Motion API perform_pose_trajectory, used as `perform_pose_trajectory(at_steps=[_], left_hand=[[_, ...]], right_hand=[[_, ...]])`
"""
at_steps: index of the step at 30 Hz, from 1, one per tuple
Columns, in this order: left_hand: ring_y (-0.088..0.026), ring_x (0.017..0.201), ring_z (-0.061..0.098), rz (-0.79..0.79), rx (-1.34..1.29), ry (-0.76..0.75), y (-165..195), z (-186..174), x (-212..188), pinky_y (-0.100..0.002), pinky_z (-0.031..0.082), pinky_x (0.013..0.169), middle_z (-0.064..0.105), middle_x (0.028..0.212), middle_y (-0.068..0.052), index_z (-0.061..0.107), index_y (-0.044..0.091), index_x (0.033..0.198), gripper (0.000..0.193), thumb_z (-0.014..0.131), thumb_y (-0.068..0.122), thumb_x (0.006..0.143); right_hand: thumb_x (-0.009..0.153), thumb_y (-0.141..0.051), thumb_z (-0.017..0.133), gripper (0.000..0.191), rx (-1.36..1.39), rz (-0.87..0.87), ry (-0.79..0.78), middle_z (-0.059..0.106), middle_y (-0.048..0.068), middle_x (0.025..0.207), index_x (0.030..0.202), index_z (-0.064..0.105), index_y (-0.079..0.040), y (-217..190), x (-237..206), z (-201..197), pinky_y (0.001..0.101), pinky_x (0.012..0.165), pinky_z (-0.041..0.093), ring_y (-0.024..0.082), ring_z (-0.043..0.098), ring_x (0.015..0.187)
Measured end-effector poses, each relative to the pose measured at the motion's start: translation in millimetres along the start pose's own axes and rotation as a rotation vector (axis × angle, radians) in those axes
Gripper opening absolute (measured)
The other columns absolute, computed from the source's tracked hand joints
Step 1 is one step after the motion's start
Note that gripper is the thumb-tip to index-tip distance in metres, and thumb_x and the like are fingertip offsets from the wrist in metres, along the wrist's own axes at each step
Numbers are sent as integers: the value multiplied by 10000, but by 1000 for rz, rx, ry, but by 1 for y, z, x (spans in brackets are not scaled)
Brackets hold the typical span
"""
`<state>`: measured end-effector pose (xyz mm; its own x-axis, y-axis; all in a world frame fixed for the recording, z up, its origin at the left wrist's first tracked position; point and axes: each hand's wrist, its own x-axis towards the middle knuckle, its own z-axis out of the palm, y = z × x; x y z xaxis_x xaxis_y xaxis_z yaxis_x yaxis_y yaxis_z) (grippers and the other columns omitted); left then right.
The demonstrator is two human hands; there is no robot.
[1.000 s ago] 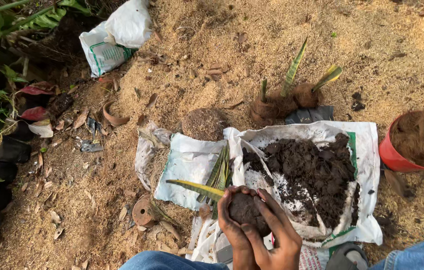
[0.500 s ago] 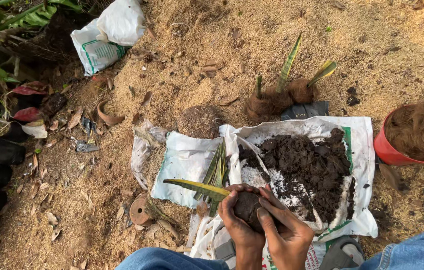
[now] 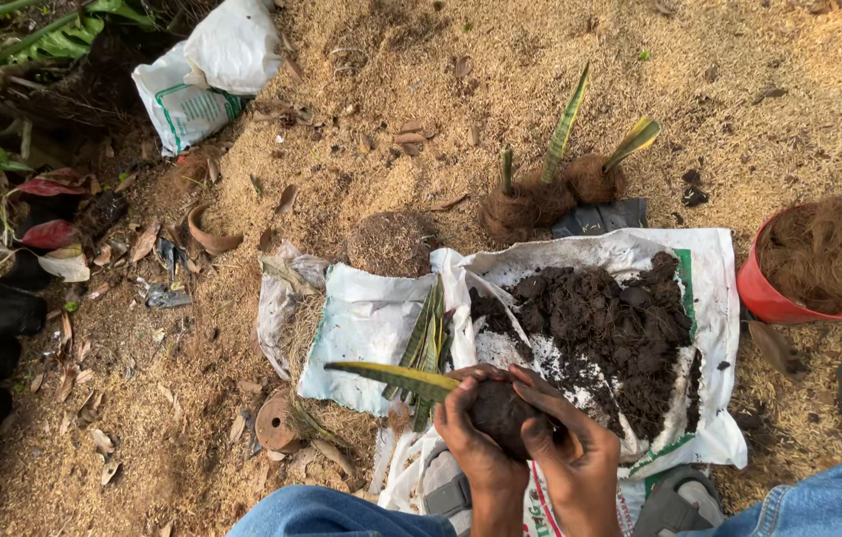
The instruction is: The person sits on the ground and forms a ball of dark soil around the base of a snake plant cutting, pressing and shaping the soil with both hands and adding more soil from a sack on their lap. Finished soil balls with other cuttings lie nearby, and a red bucket holds fibrous material.
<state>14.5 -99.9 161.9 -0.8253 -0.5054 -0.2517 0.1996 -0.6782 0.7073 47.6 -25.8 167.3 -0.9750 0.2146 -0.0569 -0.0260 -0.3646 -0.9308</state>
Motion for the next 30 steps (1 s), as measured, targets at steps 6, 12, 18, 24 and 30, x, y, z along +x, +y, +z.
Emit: perform_pose_trajectory(at_steps=[6,12,18,24,30], left_hand=[[-252,820,673,-45,35,-67,3,13,1,-383,571,800,672,889,-172,610,-45,920,159,568,104,883],[-253,1003,697,-493,59,-242,31,33,-7,-392,562,931,736,1062,-172,709,-14,1064,406,553,330,916],[-299,1177,686,-381,19,-541,13,43,-24,-424,548,1074,730,1178,-219,653,-20,992,290,643,263,929],[-299,842,695,-486,-70,-540,-8,31,-24,-442,598,816,689,875,-194,630,4,926,165,666,159,880],[-267,873,684,-459,147,-566,-19,34,-26,-417,594,878,675,882,-169,641,-34,948,217,686,166,875]], right_hand=[[837,12,752,207,76,73,174,718,260,1286,1025,714,90,9,1,-2,453,1043,562,327,692,1210],[1030,-245,619,333,75,-122,175,667,274,1338,1167,641,59,-14,9,-13,461,1140,481,318,658,1233],[1024,-469,512,564,336,109,375,616,246,1315,1319,510,11,-42,13,-14,478,1035,514,311,657,1192],[1090,-434,535,529,73,-277,427,610,272,1254,1340,463,27,-33,2,-1,453,1068,533,319,636,1166],[1122,-358,518,428,253,-54,535,640,220,1157,1295,513,33,-20,8,-22,430,984,550,272,659,1062]])
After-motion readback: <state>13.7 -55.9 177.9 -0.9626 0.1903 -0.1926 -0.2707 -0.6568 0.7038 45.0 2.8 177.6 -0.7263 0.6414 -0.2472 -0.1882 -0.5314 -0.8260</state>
